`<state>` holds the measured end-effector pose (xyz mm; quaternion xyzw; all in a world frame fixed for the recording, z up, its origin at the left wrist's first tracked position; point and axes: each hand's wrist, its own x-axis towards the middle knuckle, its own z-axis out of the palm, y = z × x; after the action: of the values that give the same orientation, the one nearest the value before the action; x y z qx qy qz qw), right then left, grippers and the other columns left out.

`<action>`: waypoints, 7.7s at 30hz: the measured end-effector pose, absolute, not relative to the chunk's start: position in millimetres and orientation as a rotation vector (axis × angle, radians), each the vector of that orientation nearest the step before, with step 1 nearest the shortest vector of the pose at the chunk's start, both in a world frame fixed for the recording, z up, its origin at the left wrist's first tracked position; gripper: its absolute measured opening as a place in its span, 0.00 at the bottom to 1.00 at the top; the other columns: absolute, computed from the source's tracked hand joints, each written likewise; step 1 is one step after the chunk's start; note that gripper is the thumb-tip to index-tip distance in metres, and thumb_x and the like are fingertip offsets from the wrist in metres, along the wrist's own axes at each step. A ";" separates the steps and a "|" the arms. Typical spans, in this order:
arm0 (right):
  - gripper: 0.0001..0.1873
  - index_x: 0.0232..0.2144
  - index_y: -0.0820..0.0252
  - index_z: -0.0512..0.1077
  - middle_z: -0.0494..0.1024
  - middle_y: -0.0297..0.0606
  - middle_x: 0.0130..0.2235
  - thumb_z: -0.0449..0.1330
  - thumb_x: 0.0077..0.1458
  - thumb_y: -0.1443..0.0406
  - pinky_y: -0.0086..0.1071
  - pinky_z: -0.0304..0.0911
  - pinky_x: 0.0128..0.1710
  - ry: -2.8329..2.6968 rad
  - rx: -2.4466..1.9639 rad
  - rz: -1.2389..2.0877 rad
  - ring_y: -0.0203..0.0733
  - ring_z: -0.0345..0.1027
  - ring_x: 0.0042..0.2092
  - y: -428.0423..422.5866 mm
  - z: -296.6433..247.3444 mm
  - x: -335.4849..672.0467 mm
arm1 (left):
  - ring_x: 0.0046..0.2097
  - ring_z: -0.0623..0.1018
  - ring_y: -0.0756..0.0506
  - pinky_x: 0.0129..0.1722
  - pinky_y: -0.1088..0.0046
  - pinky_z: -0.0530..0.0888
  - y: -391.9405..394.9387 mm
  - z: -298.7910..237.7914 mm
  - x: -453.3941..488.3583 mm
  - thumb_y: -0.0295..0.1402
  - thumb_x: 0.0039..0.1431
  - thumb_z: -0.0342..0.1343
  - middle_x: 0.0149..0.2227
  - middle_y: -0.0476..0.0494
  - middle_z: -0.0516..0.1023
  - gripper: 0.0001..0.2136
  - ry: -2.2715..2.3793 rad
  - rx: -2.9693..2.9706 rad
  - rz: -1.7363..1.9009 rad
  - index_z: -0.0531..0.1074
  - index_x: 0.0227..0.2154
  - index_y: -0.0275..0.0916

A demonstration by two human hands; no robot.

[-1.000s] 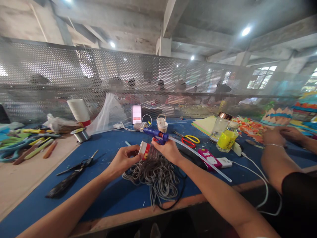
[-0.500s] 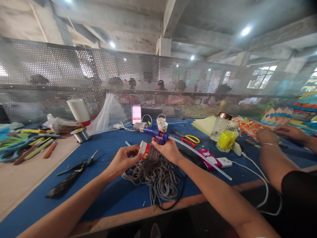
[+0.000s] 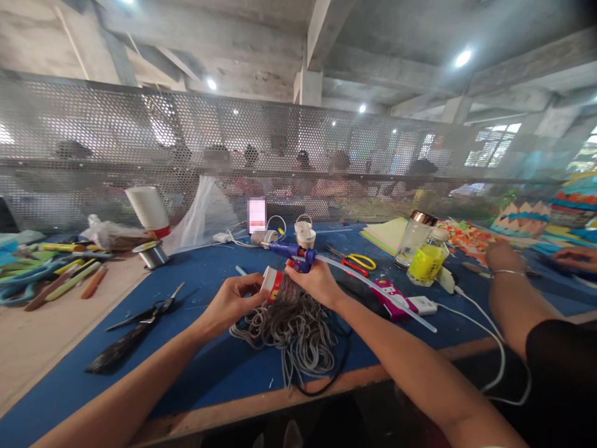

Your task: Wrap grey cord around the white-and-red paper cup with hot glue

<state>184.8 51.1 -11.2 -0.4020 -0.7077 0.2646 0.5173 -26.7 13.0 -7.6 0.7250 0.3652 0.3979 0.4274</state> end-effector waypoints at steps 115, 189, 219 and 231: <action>0.18 0.36 0.59 0.74 0.76 0.34 0.29 0.57 0.56 0.50 0.31 0.66 0.36 -1.745 -1.018 0.609 0.38 0.70 0.30 46.6 -10.6 190.1 | 0.34 0.77 0.51 0.35 0.79 0.74 41.7 -9.0 -42.2 0.34 0.44 0.70 0.33 0.46 0.81 0.11 0.860 0.924 1.540 0.79 0.31 0.35; 0.21 0.28 0.58 0.74 0.75 0.36 0.26 0.54 0.60 0.49 0.30 0.60 0.34 -2.020 -1.004 0.149 0.39 0.68 0.29 50.4 -19.1 188.1 | 0.39 0.80 0.44 0.40 0.71 0.75 35.6 -5.7 -35.2 0.36 0.43 0.69 0.37 0.40 0.83 0.15 0.981 1.108 1.601 0.81 0.35 0.34; 0.22 0.28 0.58 0.74 0.75 0.36 0.25 0.54 0.60 0.48 0.30 0.60 0.34 -2.001 -1.019 0.141 0.39 0.68 0.28 51.7 -19.9 187.7 | 0.39 0.79 0.43 0.45 0.66 0.74 36.3 -11.0 -34.8 0.37 0.47 0.67 0.39 0.40 0.83 0.15 1.020 1.290 1.576 0.81 0.38 0.36; 0.22 0.28 0.59 0.74 0.76 0.37 0.26 0.54 0.59 0.48 0.29 0.60 0.34 -1.988 -1.038 0.093 0.39 0.69 0.29 52.2 -21.8 188.3 | 0.38 0.78 0.44 0.42 0.69 0.72 31.2 -6.5 -33.6 0.38 0.49 0.66 0.38 0.42 0.83 0.16 1.090 1.398 1.551 0.80 0.39 0.35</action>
<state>188.3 52.2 -21.8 -0.4168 -0.7981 0.0372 0.4336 -33.6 31.2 -6.5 0.5484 0.4274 0.6082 0.3831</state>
